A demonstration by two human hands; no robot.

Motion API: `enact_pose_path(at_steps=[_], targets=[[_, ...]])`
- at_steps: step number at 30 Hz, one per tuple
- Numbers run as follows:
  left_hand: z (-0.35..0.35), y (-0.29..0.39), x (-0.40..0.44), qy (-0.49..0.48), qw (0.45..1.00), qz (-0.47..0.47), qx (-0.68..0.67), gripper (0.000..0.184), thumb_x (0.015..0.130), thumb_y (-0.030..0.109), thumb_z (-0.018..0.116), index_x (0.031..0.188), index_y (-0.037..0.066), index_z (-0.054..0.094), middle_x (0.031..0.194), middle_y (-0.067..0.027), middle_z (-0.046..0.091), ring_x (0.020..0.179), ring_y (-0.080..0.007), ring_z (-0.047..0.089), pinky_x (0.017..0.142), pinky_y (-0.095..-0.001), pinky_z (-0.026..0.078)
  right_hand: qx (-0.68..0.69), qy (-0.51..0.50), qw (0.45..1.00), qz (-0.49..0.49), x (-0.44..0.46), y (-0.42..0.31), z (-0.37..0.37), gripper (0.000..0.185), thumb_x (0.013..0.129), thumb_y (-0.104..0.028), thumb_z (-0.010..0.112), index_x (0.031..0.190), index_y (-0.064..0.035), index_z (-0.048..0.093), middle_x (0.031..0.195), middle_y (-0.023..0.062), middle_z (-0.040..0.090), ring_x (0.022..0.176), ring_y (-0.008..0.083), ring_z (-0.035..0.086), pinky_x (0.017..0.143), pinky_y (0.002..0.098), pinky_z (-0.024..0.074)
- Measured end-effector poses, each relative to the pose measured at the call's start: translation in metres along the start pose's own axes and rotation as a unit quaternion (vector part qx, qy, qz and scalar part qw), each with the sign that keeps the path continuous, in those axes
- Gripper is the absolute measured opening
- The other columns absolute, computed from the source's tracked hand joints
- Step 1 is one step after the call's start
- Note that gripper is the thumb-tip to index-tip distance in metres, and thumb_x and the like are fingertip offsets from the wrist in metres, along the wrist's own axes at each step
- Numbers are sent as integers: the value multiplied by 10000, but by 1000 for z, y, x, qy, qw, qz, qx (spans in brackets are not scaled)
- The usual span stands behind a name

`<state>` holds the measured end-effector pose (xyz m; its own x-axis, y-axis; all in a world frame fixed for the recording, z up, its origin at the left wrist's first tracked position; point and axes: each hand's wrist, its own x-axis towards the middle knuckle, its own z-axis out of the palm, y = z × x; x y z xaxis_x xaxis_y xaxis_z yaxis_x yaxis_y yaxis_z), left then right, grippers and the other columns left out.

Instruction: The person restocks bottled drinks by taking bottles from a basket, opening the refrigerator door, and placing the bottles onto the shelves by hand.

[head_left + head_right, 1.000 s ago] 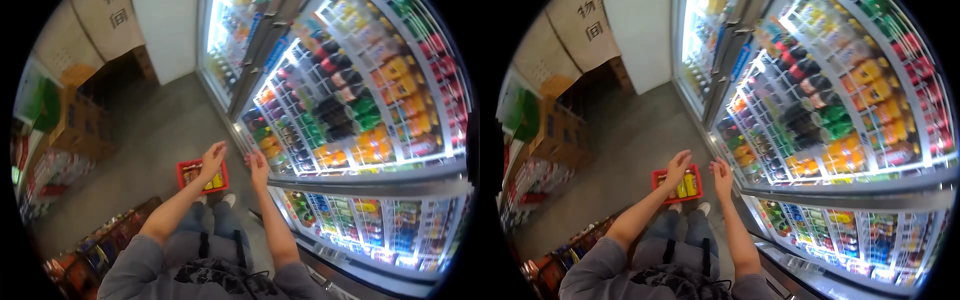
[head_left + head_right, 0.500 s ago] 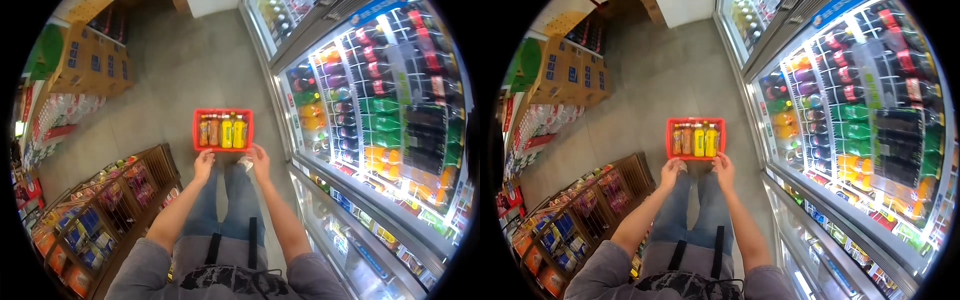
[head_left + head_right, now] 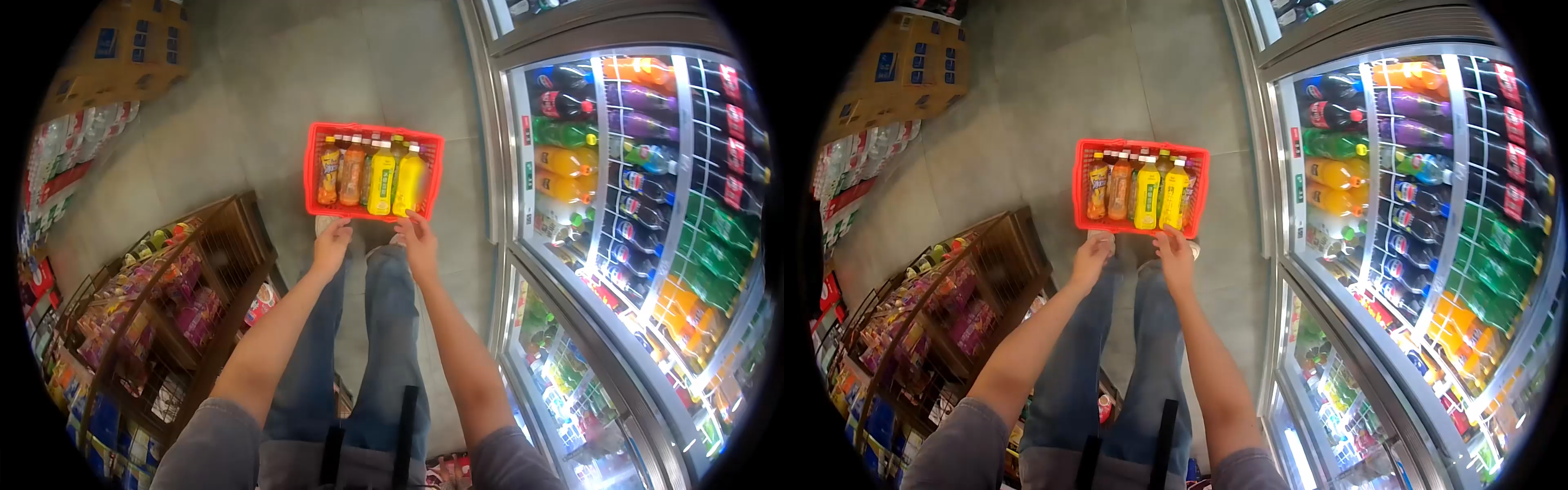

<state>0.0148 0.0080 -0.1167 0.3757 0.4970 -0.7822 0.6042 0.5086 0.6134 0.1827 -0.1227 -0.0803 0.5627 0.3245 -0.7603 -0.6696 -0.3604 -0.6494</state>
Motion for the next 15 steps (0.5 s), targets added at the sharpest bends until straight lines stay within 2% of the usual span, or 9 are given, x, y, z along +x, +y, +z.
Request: enact_pose_path(at_steps=[2,4,5,7,8,9,11,13,15], targets=[[6,-4,24,-16,1000,-3,-17,333,951,160,577,1253,20,595,1008,-75,682,895,-137,632,811,-269,489,-30,-5,1000,3,31,19,7,350,961,-203,608,1256,-16,577,1078,107,675,942,141,650,781,261,520],[19,-1,49,8,1000,25,7,310,962,182,584,1233,32,585,913,-30,643,797,-92,587,650,-220,443,-62,-11,998,6,62,40,11,377,960,-208,611,1274,-5,562,1093,123,673,964,158,652,798,272,521],[24,-7,63,8,1000,18,8,310,962,182,584,1233,32,585,913,-30,643,797,-92,587,650,-220,443,-103,1,995,-13,77,51,11,382,954,-218,618,1260,6,576,1078,129,680,963,160,653,805,274,519],[35,-17,94,10,999,36,24,344,953,184,602,1255,22,570,946,-47,653,827,-93,597,693,-228,466,-144,12,989,-30,110,68,12,388,949,-229,625,1247,17,589,1063,134,686,962,162,653,812,276,518],[39,-21,105,-1,998,30,54,379,943,188,620,1277,20,558,1051,-89,656,929,-132,613,799,-269,490,-157,23,986,-55,122,78,13,401,946,-248,627,1236,28,595,1060,143,691,967,179,657,825,291,516],[45,-27,116,1,998,23,55,379,943,188,620,1277,20,558,1051,-89,656,929,-132,613,799,-269,490,-169,33,982,-81,134,87,13,416,944,-266,629,1224,40,600,1057,151,697,972,196,661,839,305,514],[57,-43,139,4,995,29,92,455,934,179,630,1332,2,498,1184,-129,627,1065,-176,596,914,-304,473,-214,34,971,-105,159,107,12,429,936,-270,617,1232,40,598,1061,187,696,987,262,667,873,342,504],[72,-63,162,-9,997,30,69,495,929,165,637,1358,-6,459,1217,-142,612,1110,-188,581,937,-309,464,-348,43,931,-100,187,127,14,370,914,-187,582,1220,20,591,1050,208,688,1001,346,662,874,408,506],[74,-89,184,-15,999,25,42,537,924,152,643,1384,-15,420,1249,-155,596,1154,-200,566,960,-315,455,-362,9,928,-90,201,140,17,345,892,-160,559,1190,9,598,1032,235,676,986,393,646,858,445,498]])
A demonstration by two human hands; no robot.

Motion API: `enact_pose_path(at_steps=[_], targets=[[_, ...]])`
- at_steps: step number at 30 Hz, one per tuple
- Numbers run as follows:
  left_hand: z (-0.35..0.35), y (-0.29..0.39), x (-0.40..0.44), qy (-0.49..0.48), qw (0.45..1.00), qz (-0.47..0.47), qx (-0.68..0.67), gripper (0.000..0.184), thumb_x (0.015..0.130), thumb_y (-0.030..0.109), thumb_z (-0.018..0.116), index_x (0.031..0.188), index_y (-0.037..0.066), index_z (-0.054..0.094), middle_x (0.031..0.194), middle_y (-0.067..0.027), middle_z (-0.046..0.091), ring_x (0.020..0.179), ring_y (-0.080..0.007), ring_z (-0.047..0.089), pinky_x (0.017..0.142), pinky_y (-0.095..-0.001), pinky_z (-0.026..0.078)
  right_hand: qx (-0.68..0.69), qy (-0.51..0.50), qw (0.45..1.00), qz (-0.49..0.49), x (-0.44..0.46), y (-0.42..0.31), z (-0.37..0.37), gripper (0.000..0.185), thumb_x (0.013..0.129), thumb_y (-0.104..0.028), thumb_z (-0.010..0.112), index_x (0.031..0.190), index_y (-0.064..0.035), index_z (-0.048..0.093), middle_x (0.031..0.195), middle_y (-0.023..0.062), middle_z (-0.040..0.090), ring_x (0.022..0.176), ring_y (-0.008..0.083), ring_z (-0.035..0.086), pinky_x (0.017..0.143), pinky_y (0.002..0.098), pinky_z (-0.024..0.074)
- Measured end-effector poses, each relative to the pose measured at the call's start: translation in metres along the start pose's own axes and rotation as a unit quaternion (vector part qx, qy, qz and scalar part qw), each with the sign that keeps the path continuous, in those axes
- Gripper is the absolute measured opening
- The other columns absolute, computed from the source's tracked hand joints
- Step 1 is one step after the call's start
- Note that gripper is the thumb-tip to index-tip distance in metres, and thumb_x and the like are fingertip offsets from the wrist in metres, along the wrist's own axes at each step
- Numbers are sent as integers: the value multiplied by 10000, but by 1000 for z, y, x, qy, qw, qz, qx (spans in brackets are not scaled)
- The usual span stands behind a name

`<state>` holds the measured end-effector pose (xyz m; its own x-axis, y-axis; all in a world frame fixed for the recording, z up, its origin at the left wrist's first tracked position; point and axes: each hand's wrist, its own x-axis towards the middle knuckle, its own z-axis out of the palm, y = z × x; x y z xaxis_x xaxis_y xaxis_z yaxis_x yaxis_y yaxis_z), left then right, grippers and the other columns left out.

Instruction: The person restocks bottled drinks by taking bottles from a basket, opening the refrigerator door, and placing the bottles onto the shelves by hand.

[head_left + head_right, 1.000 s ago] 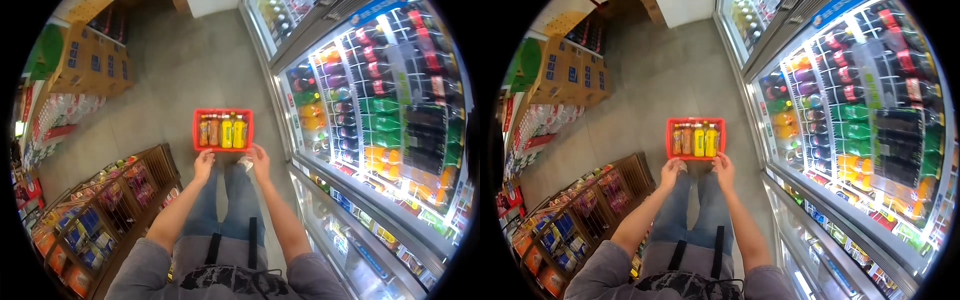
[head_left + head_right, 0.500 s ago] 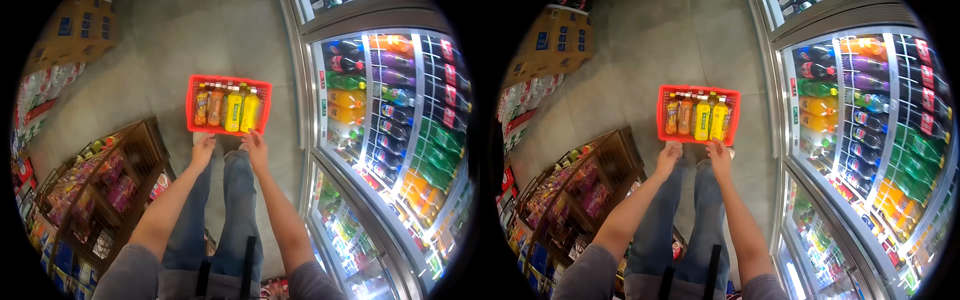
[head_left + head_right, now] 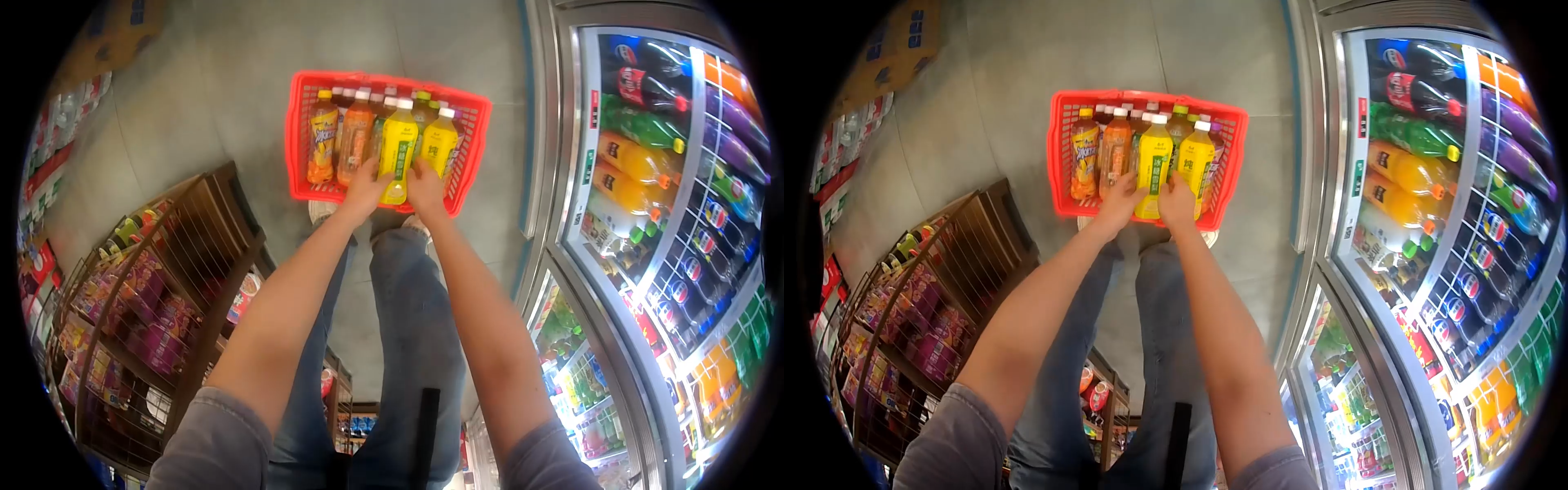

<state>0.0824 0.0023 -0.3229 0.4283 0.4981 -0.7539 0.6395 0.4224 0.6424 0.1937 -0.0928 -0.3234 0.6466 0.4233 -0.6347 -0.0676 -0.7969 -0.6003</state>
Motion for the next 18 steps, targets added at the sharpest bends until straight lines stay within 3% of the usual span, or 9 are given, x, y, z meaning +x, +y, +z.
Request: enact_pose_path(at_steps=[2,3,7,9,13,16,18], targets=[[8,-29,17,-23,999,14,39,595,865,181,702,1352,-55,454,1244,-231,584,1157,-293,577,972,-370,447,-1,-33,999,-2,1,-2,2,316,891,-160,556,1158,2,602,997,254,670,956,412,640,832,466,493],[9,-28,17,-49,999,0,-23,611,864,190,706,1357,-58,444,1246,-236,577,1182,-305,560,981,-370,443,17,-46,999,-3,2,-1,5,294,893,-152,541,1136,4,602,991,277,656,940,436,625,822,483,487],[3,-9,12,-56,998,-22,3,576,876,180,694,1348,-45,453,1235,-205,589,1172,-278,562,971,-361,451,8,-42,998,50,-3,-8,5,329,909,-203,570,1160,5,616,1032,226,680,980,359,653,853,414,490],[-6,18,-1,-110,988,-94,-61,537,898,172,669,1344,-33,452,1247,-175,581,1165,-238,559,962,-348,456,57,-32,997,45,-14,-13,0,354,913,-239,603,1178,-6,627,1040,207,691,950,317,677,843,371,503],[-26,33,-29,-151,982,-114,-18,517,951,141,611,1403,24,387,1289,-130,564,1155,-192,571,960,-339,481,107,-70,991,39,-39,-30,-23,312,922,-192,629,1129,40,616,967,161,705,929,243,684,825,342,508],[-36,60,-82,-147,979,-116,-83,521,919,145,642,1371,-5,430,1274,-142,567,1170,-214,550,970,-341,451,198,-108,974,34,-78,-50,-45,352,919,-163,642,1201,39,585,1071,156,693,1016,217,661,866,328,497],[-41,93,-119,-129,974,-143,-115,543,924,137,639,1398,6,408,1299,-130,561,1189,-212,540,992,-344,442,252,-114,957,85,-105,-74,-61,444,917,-131,650,1302,45,518,1201,159,653,1091,199,627,905,322,483]])
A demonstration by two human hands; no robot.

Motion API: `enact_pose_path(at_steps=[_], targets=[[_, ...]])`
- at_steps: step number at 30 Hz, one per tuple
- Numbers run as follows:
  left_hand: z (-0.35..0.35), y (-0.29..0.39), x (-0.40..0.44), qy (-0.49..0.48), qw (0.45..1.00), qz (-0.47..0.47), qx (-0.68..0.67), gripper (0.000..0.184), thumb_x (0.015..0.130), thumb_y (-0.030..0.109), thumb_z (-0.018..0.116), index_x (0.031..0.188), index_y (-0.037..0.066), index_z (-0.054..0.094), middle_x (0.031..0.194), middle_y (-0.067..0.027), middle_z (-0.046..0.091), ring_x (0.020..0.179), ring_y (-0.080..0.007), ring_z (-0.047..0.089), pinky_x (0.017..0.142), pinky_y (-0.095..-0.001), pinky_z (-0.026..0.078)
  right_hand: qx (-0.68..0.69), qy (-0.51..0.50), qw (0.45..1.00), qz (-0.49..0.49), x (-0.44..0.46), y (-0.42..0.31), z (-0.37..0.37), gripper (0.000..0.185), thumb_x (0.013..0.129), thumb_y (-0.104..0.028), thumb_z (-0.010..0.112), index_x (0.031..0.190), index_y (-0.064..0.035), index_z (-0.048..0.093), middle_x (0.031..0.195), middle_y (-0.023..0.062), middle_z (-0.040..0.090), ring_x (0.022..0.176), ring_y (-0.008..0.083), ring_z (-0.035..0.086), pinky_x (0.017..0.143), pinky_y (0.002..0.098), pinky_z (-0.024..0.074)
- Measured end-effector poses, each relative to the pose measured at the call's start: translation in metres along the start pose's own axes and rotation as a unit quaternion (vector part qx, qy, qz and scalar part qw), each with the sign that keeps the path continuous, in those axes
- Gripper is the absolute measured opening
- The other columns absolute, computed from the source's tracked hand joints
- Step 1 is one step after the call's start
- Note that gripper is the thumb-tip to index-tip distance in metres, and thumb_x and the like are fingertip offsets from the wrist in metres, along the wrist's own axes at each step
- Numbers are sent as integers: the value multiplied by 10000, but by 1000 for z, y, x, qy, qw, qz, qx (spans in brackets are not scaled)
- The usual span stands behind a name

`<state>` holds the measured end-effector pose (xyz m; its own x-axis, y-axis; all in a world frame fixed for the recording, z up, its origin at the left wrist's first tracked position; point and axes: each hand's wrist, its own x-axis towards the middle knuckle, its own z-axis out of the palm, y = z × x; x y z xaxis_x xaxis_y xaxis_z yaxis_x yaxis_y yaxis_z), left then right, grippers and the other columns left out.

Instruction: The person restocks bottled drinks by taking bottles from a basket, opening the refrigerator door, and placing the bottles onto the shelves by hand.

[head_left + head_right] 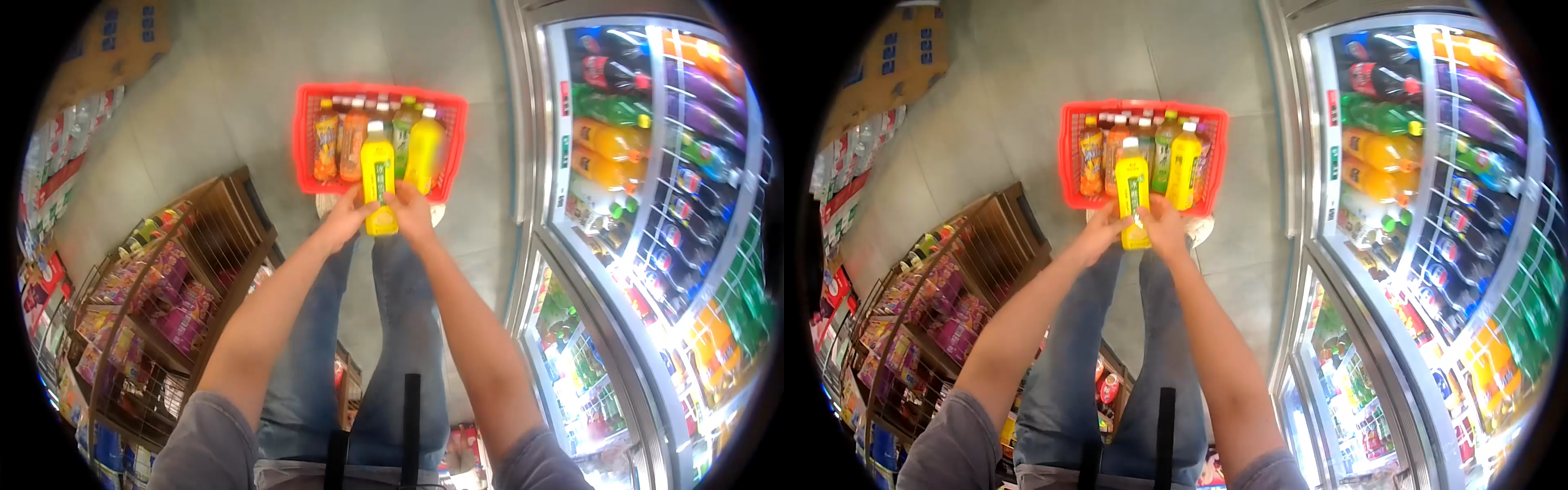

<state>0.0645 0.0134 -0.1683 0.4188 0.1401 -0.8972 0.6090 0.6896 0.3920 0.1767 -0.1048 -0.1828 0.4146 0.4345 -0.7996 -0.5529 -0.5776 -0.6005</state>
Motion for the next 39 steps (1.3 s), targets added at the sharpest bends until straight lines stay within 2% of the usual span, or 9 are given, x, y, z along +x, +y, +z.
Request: enact_pose_path(at_steps=[2,4,9,12,18,21,26,30,39], targets=[[6,10,-36,-17,999,28,3,562,928,116,633,1420,8,385,1324,-126,549,1210,-207,528,1012,-341,435,20,6,1000,7,-31,-14,-2,512,917,-122,651,1362,48,463,1230,157,635,1103,213,617,934,323,471],[15,27,-72,-20,995,89,29,555,933,92,626,1424,11,381,1319,-123,557,1212,-202,528,1017,-337,434,36,-7,996,-86,-55,-15,-3,525,922,-126,648,1372,53,446,1208,148,641,1089,222,620,944,325,468],[37,113,-166,-64,990,98,78,542,935,103,630,1412,7,392,1299,-120,568,1197,-195,536,1006,-330,439,127,-85,986,-72,-141,-125,-16,486,938,-128,631,1354,59,466,1242,135,626,1113,183,598,948,317,471],[53,136,-221,-84,983,123,106,554,932,106,629,1423,14,390,1312,-114,557,1198,-198,539,1010,-337,442,59,-38,993,-97,-202,-165,-23,470,941,-127,627,1349,53,478,1238,123,627,1115,172,593,945,311,471],[107,196,-303,-129,953,202,187,659,898,128,668,1456,12,337,1340,-149,524,1243,-229,509,1040,-363,420,162,33,966,-198,-311,-241,-46,541,932,-78,621,1406,61,402,1354,154,549,1231,219,548,1032,334,431],[144,221,-346,-218,926,240,191,618,892,133,677,1415,10,371,1328,-145,518,1229,-233,521,1036,-365,427,163,79,950,-255,-377,-271,-64,545,938,-53,597,1430,38,381,1403,122,510,1303,188,473,1090,350,369],[227,261,-429,-244,884,238,319,523,890,141,685,1321,4,423,1266,-127,562,1182,-225,553,1000,-363,456,167,132,916,-339,-460,-281,-111,550,937,-15,591,1434,49,365,1402,146,506,1296,201,490,1073,351,401],[297,267,-474,-338,841,304,293,512,889,132,686,1314,-8,437,1219,-123,603,1105,-207,604,891,-346,517,160,189,880,-405,-530,-297,-154,538,940,-40,601,1427,41,387,1364,136,542,1261,197,521,1053,344,418],[428,244,-575,-461,753,325,339,620,833,53,717,1378,11,423,1212,-108,607,1082,-207,622,882,-341,517,159,284,822,-467,-685,-285,-222,583,948,-18,579,1467,38,319,1435,147,476,1304,195,475,1079,345,401]])
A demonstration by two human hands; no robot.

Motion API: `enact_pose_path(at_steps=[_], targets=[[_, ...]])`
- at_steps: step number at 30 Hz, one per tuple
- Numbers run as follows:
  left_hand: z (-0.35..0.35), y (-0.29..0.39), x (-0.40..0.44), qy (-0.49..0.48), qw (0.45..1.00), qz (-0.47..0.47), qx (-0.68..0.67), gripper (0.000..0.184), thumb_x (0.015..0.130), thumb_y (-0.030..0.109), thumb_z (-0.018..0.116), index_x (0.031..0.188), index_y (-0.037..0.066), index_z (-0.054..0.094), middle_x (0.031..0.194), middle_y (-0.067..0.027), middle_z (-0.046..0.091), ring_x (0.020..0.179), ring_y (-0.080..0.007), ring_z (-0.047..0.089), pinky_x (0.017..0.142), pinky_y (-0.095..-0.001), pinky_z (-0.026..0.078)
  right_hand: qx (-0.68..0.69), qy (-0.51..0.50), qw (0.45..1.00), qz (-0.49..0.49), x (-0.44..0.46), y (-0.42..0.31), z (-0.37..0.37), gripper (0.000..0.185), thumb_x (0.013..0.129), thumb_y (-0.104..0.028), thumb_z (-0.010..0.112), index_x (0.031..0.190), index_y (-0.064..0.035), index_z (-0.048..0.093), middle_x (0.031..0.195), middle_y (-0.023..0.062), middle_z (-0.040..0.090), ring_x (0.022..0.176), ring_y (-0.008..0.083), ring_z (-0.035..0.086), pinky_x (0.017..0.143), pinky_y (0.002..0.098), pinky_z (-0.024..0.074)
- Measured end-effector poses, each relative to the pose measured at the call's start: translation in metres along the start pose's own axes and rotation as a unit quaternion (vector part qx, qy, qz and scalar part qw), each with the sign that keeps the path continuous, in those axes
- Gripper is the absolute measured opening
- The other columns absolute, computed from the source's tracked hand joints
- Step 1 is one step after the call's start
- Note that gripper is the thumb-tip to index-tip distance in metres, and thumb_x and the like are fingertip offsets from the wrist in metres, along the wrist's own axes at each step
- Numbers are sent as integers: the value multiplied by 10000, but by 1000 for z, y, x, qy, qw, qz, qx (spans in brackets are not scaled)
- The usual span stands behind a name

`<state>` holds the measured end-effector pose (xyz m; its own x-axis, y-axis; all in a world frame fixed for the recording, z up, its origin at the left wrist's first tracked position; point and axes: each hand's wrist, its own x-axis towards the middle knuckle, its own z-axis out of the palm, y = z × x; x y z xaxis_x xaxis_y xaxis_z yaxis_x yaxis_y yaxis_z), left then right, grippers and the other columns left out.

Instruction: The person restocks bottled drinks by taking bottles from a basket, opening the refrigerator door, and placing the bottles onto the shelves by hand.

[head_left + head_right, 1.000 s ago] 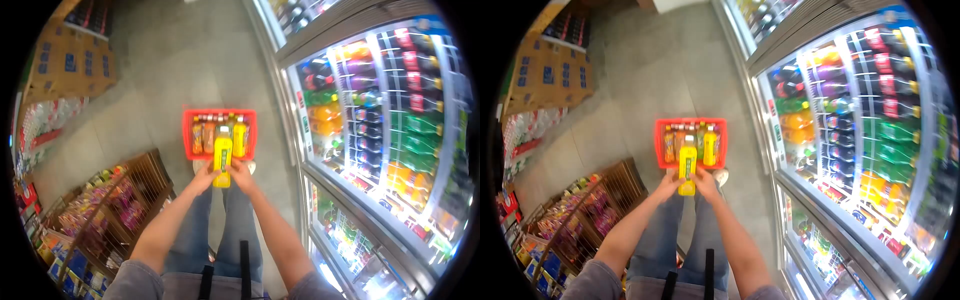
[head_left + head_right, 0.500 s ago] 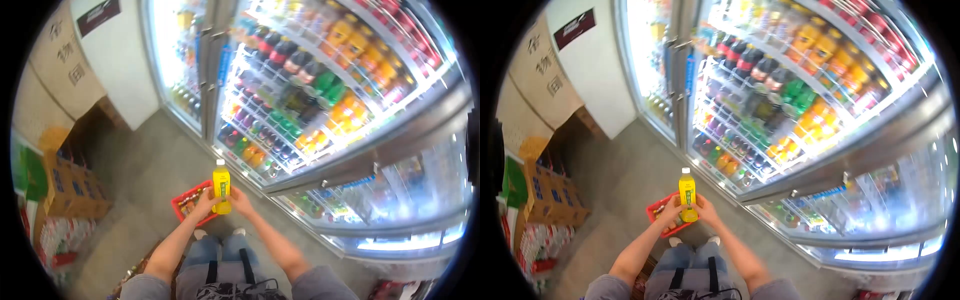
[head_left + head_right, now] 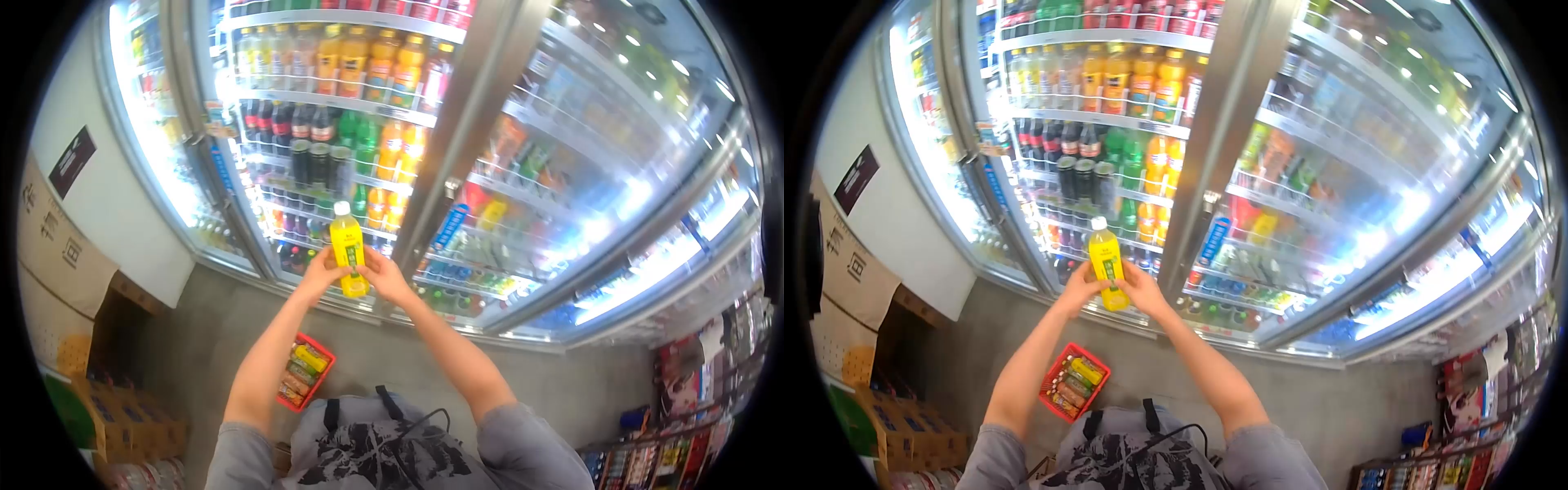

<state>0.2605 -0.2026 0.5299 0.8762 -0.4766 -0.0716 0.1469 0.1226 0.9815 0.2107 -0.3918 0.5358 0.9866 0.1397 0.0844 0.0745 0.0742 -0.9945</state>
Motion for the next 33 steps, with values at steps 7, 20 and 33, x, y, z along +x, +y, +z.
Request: enact_pose_path(at_steps=[7,20,33], targets=[[79,46,30,-48,999,8,-12,647,829,27,705,1399,7,400,1293,-115,545,1082,-214,621,879,-335,517,-109,159,981,-36,-25,-40,-96,641,883,-163,710,1430,-9,413,1330,204,563,1239,271,548,1021,367,460],[116,93,53,-49,995,77,33,631,832,65,708,1397,35,430,1235,-76,572,1018,-187,630,777,-308,518,-214,299,926,-89,1,-77,-140,587,910,-363,673,1282,71,537,1192,227,645,1114,293,636,975,360,484],[80,103,46,-77,994,68,46,649,846,44,692,1424,7,400,1275,-96,561,1055,-203,621,855,-322,511,-200,370,906,37,39,-51,-156,609,971,-591,447,903,-32,680,808,19,610,739,111,575,678,293,496]])
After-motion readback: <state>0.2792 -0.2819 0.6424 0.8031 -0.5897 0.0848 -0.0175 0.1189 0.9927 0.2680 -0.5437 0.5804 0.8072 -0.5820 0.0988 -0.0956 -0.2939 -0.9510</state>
